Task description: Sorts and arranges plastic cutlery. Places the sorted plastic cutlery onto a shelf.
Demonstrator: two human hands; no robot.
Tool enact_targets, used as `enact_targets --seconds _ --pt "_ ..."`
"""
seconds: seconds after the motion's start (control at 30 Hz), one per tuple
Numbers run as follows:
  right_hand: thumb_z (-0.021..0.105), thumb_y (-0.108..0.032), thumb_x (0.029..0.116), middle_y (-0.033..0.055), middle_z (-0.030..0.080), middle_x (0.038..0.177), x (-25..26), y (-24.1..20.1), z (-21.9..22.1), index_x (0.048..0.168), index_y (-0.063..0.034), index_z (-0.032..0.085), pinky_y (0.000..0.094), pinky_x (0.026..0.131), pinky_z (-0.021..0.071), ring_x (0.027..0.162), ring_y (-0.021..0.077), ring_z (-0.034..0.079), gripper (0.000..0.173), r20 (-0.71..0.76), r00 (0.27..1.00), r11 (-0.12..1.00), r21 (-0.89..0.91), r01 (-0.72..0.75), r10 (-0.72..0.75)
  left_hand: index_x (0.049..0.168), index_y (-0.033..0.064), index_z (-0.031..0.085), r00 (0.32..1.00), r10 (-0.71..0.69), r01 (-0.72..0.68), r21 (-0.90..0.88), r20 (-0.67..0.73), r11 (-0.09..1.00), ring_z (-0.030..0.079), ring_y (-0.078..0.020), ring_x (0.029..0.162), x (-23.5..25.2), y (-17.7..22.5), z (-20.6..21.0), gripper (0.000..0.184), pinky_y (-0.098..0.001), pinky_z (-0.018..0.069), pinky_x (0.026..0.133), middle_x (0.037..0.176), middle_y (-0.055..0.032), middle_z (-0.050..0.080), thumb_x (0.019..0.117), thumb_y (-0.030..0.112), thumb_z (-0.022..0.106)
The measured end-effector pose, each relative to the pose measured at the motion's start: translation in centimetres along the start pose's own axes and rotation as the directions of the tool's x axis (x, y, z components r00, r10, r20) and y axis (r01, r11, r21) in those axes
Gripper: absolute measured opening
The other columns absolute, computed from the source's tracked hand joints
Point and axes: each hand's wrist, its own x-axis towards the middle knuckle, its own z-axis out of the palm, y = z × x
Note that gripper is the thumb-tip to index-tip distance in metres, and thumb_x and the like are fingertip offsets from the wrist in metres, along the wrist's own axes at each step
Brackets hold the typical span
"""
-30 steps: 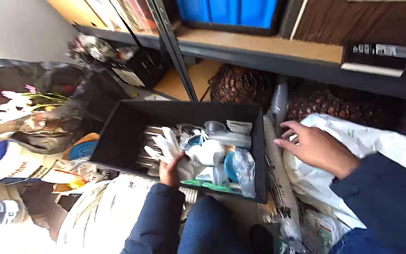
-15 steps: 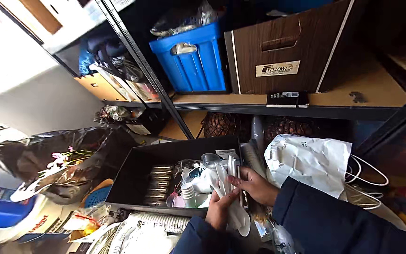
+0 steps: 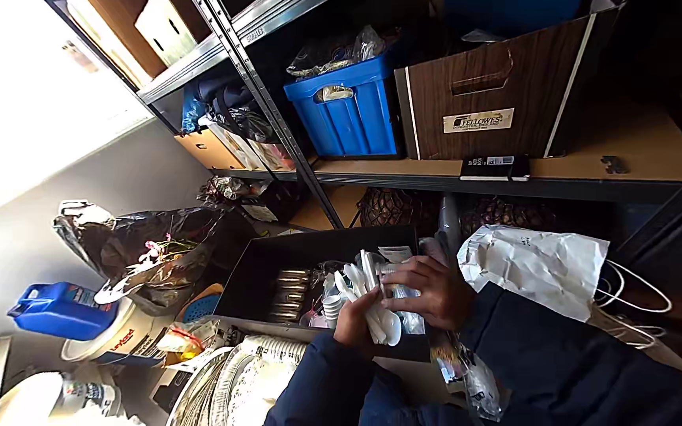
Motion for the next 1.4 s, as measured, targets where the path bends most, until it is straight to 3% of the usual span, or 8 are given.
enact_targets --seconds 0.17,0.3,0.47,0.63,0.8,0.93,1.1,1.4 --pt "0.06 -0.03 0.1018 0.0022 0.069 0.13 -0.4 -0.6 -0.6 0.12 -0.0385 0.075 0.0437 0.103 0.0508 0.116 0.0201 0.064 0.025 0.011 0.999 0.998 0.045 0.037 -0.038 0.125 -0.0059 0.056 0.994 -0.103 0.104 -0.044 0.023 0.994 0.072 -0.0295 0.089 -1.7 0.6 0.6 0.028 -0.0464 0.0615 0.078 0.104 -0.0224 0.071 0.1075 0.013 0.044" --pt "0.056 -0.033 0.1009 0.0052 0.069 0.107 -1.4 -4.0 -2.0 0.12 -0.0355 0.076 0.0396 0.084 0.0554 0.097 0.0175 0.064 0.028 0.086 0.974 0.934 0.277 -0.224 0.208 0.132 -0.0086 0.051 0.997 -0.073 0.073 -0.041 0.014 0.996 0.074 -0.0295 0.09 -3.6 0.1 1.1 0.032 -0.044 0.0619 0.081 0.11 -0.0241 0.071 0.1077 0.01 0.045" --pt "0.078 -0.031 0.0926 0.0022 0.073 0.105 -2.9 -11.9 -1.7 0.117 -0.0156 0.076 0.0266 0.063 0.0609 0.075 0.0079 0.068 0.029 0.126 0.612 0.451 0.564 -0.692 0.781 0.134 -0.008 0.05 0.994 0.075 -0.08 0.055 0.081 0.995 0.072 -0.0275 0.097 -6.1 -1.7 1.9 0.032 -0.0434 0.061 0.085 0.115 -0.0219 0.071 0.1056 0.007 0.047" --pt "0.082 -0.013 0.0842 0.0053 0.073 0.113 -3.0 -15.2 -4.2 0.131 -0.0053 0.062 0.034 0.064 0.0661 0.084 0.0188 0.075 0.051 0.166 0.343 0.153 0.661 -0.734 0.925 0.134 -0.013 0.05 0.97 0.077 -0.089 0.041 0.229 0.995 0.072 -0.0314 0.104 -6.9 -4.1 2.7 0.035 -0.0477 0.0597 0.093 0.121 -0.0263 0.068 0.1032 0.004 0.05" --pt "0.08 -0.007 0.0848 0.0083 0.077 0.095 -2.2 -15.5 -7.7 0.121 -0.0022 0.069 0.0359 0.059 0.0655 0.07 0.0216 0.074 0.038 0.081 0.205 0.097 0.676 -0.731 0.975 0.134 -0.0123 0.047 0.971 0.053 -0.051 -0.014 0.232 0.999 0.072 -0.0345 0.101 -7.2 -4.5 3.8 0.035 -0.0507 0.0608 0.089 0.118 -0.0275 0.068 0.1045 0.007 0.048" --pt "0.076 -0.001 0.0874 0.0165 0.075 0.096 -0.8 -15.3 -9.2 0.115 0.0056 0.072 0.036 0.08 0.0638 0.085 0.0225 0.073 0.029 0.069 0.118 -0.002 0.871 -0.492 0.991 0.144 -0.0068 0.041 0.953 0.085 -0.078 -0.037 0.291 0.996 0.072 -0.0361 0.102 -7.1 -3.9 4.2 0.044 -0.0525 0.0615 0.086 0.124 -0.0265 0.066 0.1039 0.01 0.047" --pt "0.078 0.001 0.0855 0.0131 0.076 0.091 0.5 -16.2 -7.0 0.101 0.0057 0.073 0.0278 0.078 0.0624 0.083 0.0153 0.073 0.017 0.005 0.136 0.061 0.877 -0.476 0.991 0.13 -0.0141 0.052 0.934 0.194 -0.204 0.001 0.299 0.979 0.072 -0.0284 0.102 -7.7 -4.4 4.7 0.036 -0.0443 0.0599 0.093 0.113 -0.0253 0.069 0.1015 0.007 0.056" --pt "0.08 -0.011 0.0871 0.007 0.075 0.09 0.2 -16.1 -6.1 0.099 -0.0016 0.074 0.0259 0.072 0.0588 0.08 0.0134 0.07 0.016 -0.164 0.271 0.298 0.747 -0.594 0.949 0.137 -0.0111 0.048 0.937 0.226 -0.233 -0.006 0.267 0.972 0.072 -0.027 0.1 -7.9 -4.1 4.6 0.042 -0.0434 0.0607 0.091 0.116 -0.0231 0.069 0.102 0.009 0.056"
